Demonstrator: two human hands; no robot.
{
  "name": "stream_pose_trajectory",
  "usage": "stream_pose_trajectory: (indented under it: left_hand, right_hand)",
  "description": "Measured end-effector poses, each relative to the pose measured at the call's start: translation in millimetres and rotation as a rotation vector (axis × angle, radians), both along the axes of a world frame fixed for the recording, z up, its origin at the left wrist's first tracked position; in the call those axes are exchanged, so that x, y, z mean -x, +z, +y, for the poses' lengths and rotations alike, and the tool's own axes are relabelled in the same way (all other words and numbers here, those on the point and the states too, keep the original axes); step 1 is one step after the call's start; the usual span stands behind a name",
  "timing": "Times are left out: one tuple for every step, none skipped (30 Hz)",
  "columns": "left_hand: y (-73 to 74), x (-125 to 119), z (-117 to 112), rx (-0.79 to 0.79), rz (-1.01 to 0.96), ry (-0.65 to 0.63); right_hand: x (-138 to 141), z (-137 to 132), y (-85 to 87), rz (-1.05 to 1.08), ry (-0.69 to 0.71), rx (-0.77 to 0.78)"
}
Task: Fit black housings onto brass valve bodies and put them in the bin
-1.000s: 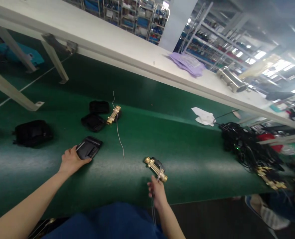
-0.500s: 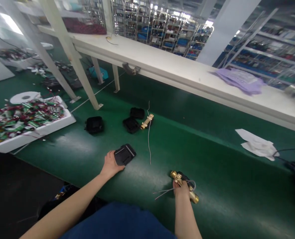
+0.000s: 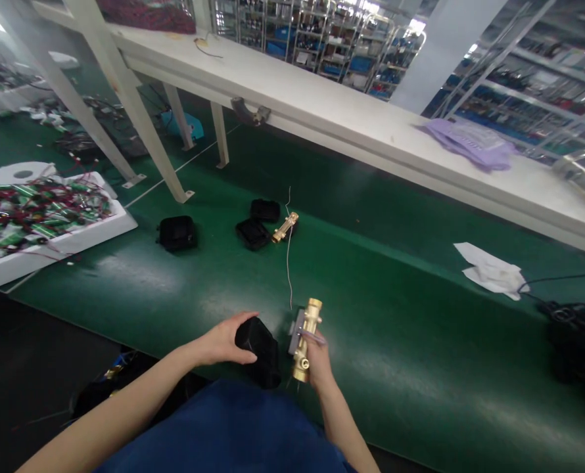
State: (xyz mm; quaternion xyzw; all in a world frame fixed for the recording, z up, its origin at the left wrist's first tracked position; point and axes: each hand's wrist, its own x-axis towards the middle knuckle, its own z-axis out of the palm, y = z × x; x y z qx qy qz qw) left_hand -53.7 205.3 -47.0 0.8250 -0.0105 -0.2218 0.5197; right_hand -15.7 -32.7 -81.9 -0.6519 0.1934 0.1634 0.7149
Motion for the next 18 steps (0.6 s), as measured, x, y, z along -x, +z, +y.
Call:
stream_pose_trajectory:
  left_hand:
    - [3.1,-2.9,0.0,0.042,0.002,-0.038]
    - [6.3,-6.1,0.2,0.08,-0.002,-0.069]
    - [9.5,-9.2,0.4,0.116,-0.007,-0.095]
    - [12.5,-12.3,0.6,0.15,-0.013,-0.116]
    - [15.3,-15.2,0.7,0.182,-0.014,-0.131]
    - [17.5,-17.8,0.7,0.214,-0.009,-0.142]
    - [19.0,-20.0,0.7,0.246,0.001,-0.151]
    - [19.9,-21.8,0.7,0.275,0.019,-0.161]
    - [20.1,-23.2,0.7,0.301,0.044,-0.17]
    - [19.8,-24.1,0.7,0.322,0.075,-0.176]
    - [19.1,-24.5,0.5,0.34,0.109,-0.178]
    - [18.0,-24.5,0.2,0.357,0.144,-0.176]
    - [16.7,-24.1,-0.5,0.38,0.178,-0.174]
    - [15.1,-23.4,-1.6,0.416,0.209,-0.169]
    - [12.9,-22.4,-3.1,0.467,0.233,-0.166]
    - [10.1,-21.1,-5.0,0.528,0.245,-0.166]
    - [6.3,-19.4,-7.0,0.59,0.244,-0.165]
    - [1.7,-17.1,-9.1,0.637,0.235,-0.152]
  right_hand:
    - [-1.2,9.0,8.5,-0.067,0.089,0.039]
    - [-3.2,16.1,17.3,-0.152,0.187,0.099]
    - [-5.7,21.5,26.2,-0.247,0.286,0.177]
    - [-8.3,25.1,34.6,-0.339,0.375,0.259]
    - [-10.9,27.4,42.1,-0.411,0.446,0.328]
    - [-13.2,28.8,48.4,-0.458,0.51,0.379]
    - [-15.1,29.6,53.2,-0.485,0.569,0.412]
    - [-16.6,30.1,56.6,-0.501,0.621,0.429]
    - [-17.6,30.4,58.5,-0.512,0.669,0.44]
    - [-18.1,30.5,59.3,-0.521,0.714,0.455]
    - [-18.3,30.4,59.1,-0.529,0.757,0.478]
    - [-18.2,30.0,58.3,-0.534,0.796,0.504]
    - [-17.8,29.2,57.0,-0.531,0.833,0.527]
    - [-17.2,27.9,55.5,-0.519,0.866,0.545]
    - [-16.4,26.1,53.7,-0.499,0.895,0.553]
    - [-15.7,23.9,51.7,-0.475,0.917,0.544]
    - [-14.9,21.3,49.4,-0.45,0.931,0.523]
    - [-14.1,18.7,46.7,-0.425,0.935,0.495]
